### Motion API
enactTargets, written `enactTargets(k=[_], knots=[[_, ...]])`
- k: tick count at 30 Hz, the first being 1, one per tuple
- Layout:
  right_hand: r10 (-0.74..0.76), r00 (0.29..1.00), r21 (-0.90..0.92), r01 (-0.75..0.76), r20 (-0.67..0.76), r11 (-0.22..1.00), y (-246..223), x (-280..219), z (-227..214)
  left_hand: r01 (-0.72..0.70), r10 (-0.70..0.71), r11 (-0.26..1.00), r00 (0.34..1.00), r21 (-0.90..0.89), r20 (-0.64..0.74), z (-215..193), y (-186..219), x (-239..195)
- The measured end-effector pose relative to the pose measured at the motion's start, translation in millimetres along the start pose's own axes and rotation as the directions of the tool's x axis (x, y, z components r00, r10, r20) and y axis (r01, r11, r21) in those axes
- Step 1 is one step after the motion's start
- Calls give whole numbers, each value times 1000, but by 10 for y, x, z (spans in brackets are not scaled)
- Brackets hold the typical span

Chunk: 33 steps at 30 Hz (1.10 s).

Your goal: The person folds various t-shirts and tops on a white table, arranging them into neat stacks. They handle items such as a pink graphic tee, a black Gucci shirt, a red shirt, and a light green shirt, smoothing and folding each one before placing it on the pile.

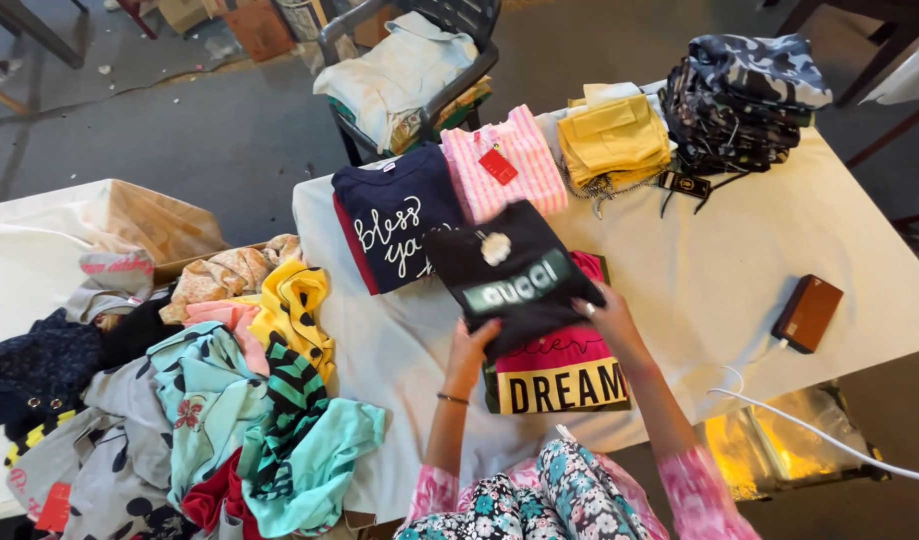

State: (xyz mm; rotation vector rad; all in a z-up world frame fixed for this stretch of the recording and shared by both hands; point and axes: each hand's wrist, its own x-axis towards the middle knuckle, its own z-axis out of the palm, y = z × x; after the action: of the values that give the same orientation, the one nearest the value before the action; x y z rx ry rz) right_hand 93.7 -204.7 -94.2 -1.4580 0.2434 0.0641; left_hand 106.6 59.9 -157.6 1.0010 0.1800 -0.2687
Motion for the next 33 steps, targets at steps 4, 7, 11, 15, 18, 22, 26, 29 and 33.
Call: enactTargets(k=[4,7,11,15,18,22,26,29,33], knots=[[185,966,31,-182,-182,983,824,-731,-454,101,-107,991,992,86,73,-166,-669,-382],[257,945,9,-261,-203,965,1476,-1101,-693,169,-177,982,978,80,111,-429,-1158,-530],[376,920,180,-354,-110,918,1299,-1232,-614,252,-273,941,960,227,63,-551,-1109,-523],[443,878,-212,-474,-179,854,731,-872,-559,323,-323,886,945,332,-57,-482,-783,-290],[411,887,-244,-455,-210,857,844,-362,-653,311,-295,894,950,321,-101,-525,-758,47],[337,935,-16,-341,-115,940,829,235,-541,305,-254,878,950,370,-180,-486,-763,489],[152,975,72,-142,-161,987,1258,730,-575,67,5,924,982,376,-186,-546,-1037,923],[-25,964,7,28,-264,1000,1340,772,-535,-138,211,924,962,358,-173,-407,-1023,1042],[-177,926,-50,170,-335,984,1563,832,-622,-342,413,851,905,399,-104,-432,-1176,1311]])
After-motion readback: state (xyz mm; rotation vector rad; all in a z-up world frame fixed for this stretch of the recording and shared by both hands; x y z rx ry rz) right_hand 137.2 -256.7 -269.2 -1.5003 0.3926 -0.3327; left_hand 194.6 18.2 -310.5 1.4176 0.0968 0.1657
